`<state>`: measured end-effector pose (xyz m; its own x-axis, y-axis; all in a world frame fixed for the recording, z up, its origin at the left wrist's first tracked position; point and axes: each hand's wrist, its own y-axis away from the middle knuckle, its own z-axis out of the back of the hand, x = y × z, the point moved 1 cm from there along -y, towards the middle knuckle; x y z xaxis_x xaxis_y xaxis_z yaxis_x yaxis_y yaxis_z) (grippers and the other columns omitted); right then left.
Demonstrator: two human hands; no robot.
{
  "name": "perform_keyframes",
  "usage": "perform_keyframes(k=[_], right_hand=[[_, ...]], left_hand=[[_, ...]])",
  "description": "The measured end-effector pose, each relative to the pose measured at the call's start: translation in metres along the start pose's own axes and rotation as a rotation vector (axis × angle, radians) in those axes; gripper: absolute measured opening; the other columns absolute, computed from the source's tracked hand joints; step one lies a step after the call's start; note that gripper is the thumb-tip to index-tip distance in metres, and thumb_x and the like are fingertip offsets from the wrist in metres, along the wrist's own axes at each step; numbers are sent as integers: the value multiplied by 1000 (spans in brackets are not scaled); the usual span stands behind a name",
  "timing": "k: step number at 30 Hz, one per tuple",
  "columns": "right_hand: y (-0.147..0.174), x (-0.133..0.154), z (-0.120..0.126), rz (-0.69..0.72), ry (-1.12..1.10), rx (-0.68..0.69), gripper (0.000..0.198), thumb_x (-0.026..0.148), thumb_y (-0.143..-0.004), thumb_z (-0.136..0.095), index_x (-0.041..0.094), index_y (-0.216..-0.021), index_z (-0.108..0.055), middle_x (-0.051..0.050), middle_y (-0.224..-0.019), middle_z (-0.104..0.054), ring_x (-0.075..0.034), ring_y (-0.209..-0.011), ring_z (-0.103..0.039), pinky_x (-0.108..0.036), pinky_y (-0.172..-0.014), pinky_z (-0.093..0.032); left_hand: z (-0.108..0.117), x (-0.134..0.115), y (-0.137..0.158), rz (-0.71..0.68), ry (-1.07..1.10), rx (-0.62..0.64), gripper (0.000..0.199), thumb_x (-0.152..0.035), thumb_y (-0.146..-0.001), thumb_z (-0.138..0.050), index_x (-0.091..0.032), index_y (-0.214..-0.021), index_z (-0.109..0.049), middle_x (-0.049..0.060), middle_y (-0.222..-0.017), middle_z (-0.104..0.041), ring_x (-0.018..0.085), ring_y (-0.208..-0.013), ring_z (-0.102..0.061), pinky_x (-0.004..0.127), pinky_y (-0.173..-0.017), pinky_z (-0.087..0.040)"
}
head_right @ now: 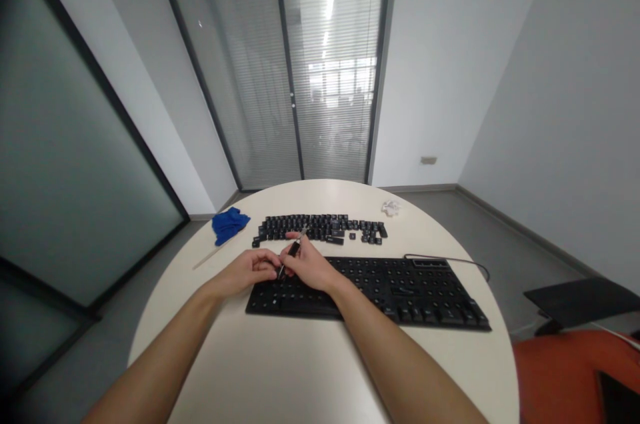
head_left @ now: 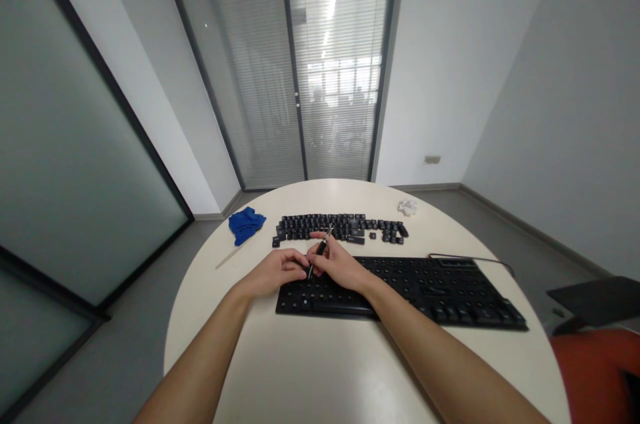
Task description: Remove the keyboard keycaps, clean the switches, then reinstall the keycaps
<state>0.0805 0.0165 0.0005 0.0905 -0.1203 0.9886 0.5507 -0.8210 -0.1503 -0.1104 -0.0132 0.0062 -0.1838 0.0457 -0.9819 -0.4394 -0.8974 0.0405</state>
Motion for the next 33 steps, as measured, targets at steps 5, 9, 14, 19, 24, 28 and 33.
perform_keyframes(k=[5, 9, 14, 19, 24, 28, 33], right_hand=[[-1, -2, -1, 3, -14, -39, 56, 34, -80, -68, 21, -126, -38, 2, -89, -60, -12, -70, -62, -27, -61, -52], [-2, -6, -1, 48, -53, -80, 57, 42, -80, -71, 22, -123, -39, 2, -89, -60, -14, -77, -64, -29, -67, -55], [-5, -9, 0, 44, -92, -142, 60, 47, -76, -74, 22, -119, -41, 2, -90, -63, -15, -76, -67, -32, -70, -56], [-9, -11, 2, 1, -140, -227, 68, 43, -72, -78, 23, -121, -36, 4, -83, -64, -16, -71, -69, -31, -64, -57], [-9, -8, 4, -10, -217, -275, 78, 40, -72, -79, 23, -131, -32, 1, -92, -66, -15, -71, -69, -32, -67, -59], [-8, -5, 6, 40, -241, -290, 80, 42, -72, -80, 24, -132, -32, 0, -97, -65, -15, -72, -70, -35, -73, -60], [-6, 1, 5, 134, -237, -286, 70, 43, -73, -79, 26, -124, -35, 0, -100, -66, -17, -80, -71, -36, -76, -59]], left_hand=[[3, -3, 1, -1, -14, -40, 35, -28, -70, -81, -15, -96, -61, 3, -82, -71, 16, -77, -68, 26, -69, -46], [4, -1, -1, -62, -26, -119, 36, -23, -67, -82, -17, -95, -61, 4, -96, -69, 19, -91, -67, 29, -77, -50], [4, 4, -4, -125, -91, -198, 41, -23, -69, -80, -19, -106, -63, 6, -107, -66, 21, -99, -63, 33, -82, -53], [-1, 4, -6, -197, -119, -262, 40, -25, -70, -80, -20, -106, -63, 4, -99, -66, 21, -99, -64, 33, -82, -54], [-5, -1, -5, -248, -223, -325, 31, -28, -75, -77, -20, -102, -66, 5, -105, -67, 21, -100, -65, 33, -83, -55], [-5, 1, -6, -237, -247, -361, 32, -33, -78, -75, -20, -106, -65, 6, -111, -67, 21, -98, -65, 27, -70, -54], [-2, 7, -9, -187, -224, -451, 28, -37, -80, -72, -17, -99, -68, 6, -90, -72, 20, -81, -67, 27, -65, -51]])
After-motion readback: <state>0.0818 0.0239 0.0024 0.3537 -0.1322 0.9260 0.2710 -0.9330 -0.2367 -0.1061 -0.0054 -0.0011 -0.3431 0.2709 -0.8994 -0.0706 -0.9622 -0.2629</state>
